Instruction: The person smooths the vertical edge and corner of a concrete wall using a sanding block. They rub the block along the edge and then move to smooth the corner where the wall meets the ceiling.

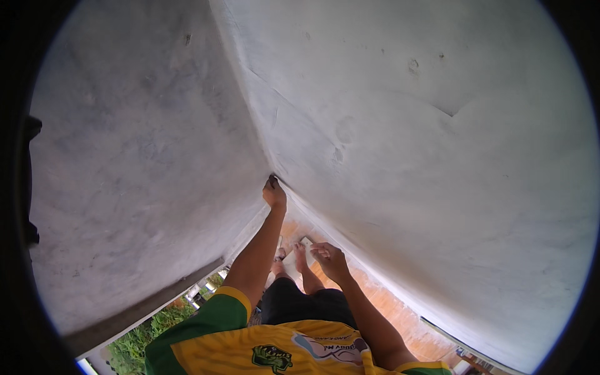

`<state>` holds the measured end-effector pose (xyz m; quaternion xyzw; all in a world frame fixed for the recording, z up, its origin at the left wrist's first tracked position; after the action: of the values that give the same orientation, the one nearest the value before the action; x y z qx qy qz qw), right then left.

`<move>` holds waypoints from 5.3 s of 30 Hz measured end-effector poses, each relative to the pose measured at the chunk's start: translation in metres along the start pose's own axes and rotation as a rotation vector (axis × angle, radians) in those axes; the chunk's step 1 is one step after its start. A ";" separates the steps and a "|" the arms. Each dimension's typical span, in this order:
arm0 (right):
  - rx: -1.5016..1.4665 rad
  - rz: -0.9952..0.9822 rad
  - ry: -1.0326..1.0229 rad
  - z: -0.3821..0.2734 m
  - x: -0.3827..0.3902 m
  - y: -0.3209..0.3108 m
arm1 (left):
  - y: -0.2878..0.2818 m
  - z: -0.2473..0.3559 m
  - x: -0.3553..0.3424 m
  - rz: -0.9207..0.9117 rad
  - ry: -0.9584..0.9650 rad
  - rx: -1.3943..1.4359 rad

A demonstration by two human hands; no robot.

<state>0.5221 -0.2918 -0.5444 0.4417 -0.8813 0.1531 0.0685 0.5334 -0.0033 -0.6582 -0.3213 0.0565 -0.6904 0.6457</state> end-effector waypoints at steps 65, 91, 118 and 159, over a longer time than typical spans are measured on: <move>0.117 -0.172 -0.242 -0.092 -0.092 0.058 | -0.029 0.022 0.009 -0.081 0.223 0.009; 0.137 -0.209 -0.219 -0.086 -0.076 0.048 | -0.071 0.082 0.040 -0.130 0.239 0.368; 0.095 -0.240 -0.167 -0.056 -0.058 0.052 | -0.109 0.125 0.070 -0.049 0.405 0.332; 0.154 -0.293 -0.194 -0.053 -0.067 0.061 | -0.148 0.196 0.111 0.153 0.653 0.403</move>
<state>0.5128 -0.1891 -0.5246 0.5819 -0.7957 0.1654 -0.0292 0.5128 -0.0167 -0.3903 0.0535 0.1460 -0.7036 0.6934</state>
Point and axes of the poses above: each hand's wrist, its own x-axis away from the middle knuckle, its own y-axis out of the palm, z = x × y, the point moved 4 cm from there along -x, towards the middle knuckle, and after that the axes turned 13 degrees about -y, right-handed, at the moved point
